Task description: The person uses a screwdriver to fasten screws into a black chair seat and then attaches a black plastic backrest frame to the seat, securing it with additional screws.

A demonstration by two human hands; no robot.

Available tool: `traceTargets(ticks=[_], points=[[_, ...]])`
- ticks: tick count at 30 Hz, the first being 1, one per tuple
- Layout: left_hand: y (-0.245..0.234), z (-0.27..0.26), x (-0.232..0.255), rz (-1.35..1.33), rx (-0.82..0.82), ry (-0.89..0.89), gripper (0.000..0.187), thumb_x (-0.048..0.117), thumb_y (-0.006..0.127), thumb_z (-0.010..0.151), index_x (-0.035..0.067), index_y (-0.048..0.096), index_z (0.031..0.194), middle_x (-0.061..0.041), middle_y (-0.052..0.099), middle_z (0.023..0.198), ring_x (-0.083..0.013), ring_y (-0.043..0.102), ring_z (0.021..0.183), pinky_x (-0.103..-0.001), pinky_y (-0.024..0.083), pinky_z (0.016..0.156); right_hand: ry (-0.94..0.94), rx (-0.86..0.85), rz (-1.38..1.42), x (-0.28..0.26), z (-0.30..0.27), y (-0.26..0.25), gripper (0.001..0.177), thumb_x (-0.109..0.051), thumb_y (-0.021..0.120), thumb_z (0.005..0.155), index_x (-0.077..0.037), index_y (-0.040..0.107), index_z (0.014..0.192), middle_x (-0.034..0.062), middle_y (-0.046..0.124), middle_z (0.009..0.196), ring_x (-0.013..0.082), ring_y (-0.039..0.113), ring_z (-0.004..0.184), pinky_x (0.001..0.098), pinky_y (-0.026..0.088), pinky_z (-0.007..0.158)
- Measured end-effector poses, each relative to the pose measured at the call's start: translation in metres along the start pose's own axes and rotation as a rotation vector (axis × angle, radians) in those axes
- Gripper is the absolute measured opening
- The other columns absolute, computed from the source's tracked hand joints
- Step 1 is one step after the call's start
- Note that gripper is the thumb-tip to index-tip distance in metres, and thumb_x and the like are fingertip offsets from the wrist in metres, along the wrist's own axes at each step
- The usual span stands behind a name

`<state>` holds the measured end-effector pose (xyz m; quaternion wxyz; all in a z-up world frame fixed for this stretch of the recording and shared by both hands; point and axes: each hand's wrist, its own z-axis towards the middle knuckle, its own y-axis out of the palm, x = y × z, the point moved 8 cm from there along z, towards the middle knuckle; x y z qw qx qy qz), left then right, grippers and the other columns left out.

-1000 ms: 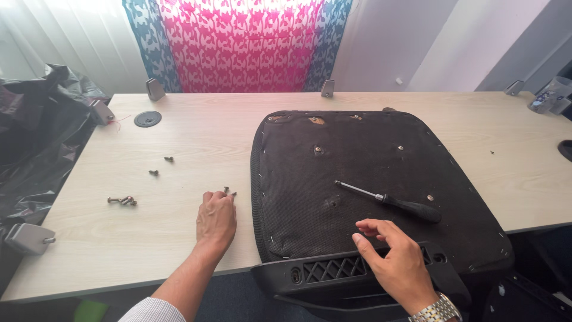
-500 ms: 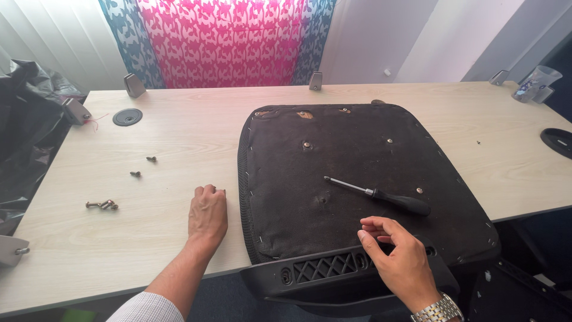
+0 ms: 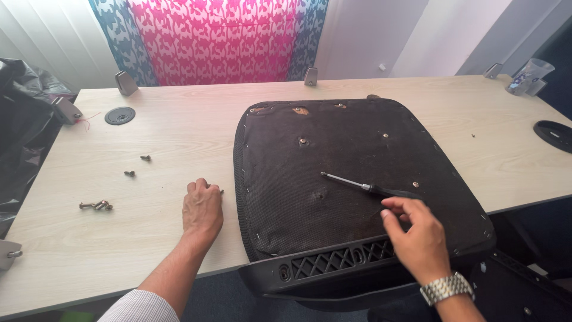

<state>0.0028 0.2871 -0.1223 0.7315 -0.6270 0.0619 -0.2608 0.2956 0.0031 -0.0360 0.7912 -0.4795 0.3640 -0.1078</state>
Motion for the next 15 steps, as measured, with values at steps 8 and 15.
traceTargets(ticks=[8,15], points=[[-0.019,-0.044,0.009,-0.565,-0.041,-0.218,0.019,0.018,0.072,0.086,0.000,0.070,0.090,-0.022,0.074,0.084,-0.0334,0.072,0.082,-0.044,0.056,0.081,-0.123,-0.061,-0.258,0.025,0.046,0.019,0.048,-0.026,0.073,0.083,-0.022,0.066,0.130,0.0023,0.062,0.138,0.0264,0.052,0.130,0.0493,0.044,0.107],[-0.055,-0.087,0.032,-0.959,-0.150,-0.375,0.022,0.022,0.069,0.088,0.006,0.077,0.100,-0.010,0.077,0.082,-0.0192,0.073,0.078,-0.034,0.059,0.075,0.132,-0.285,-0.456,0.052,0.054,0.041,0.046,-0.027,0.068,0.091,-0.042,0.063,0.135,-0.0031,0.063,0.140,0.0243,0.057,0.129,0.0554,0.045,0.109]])
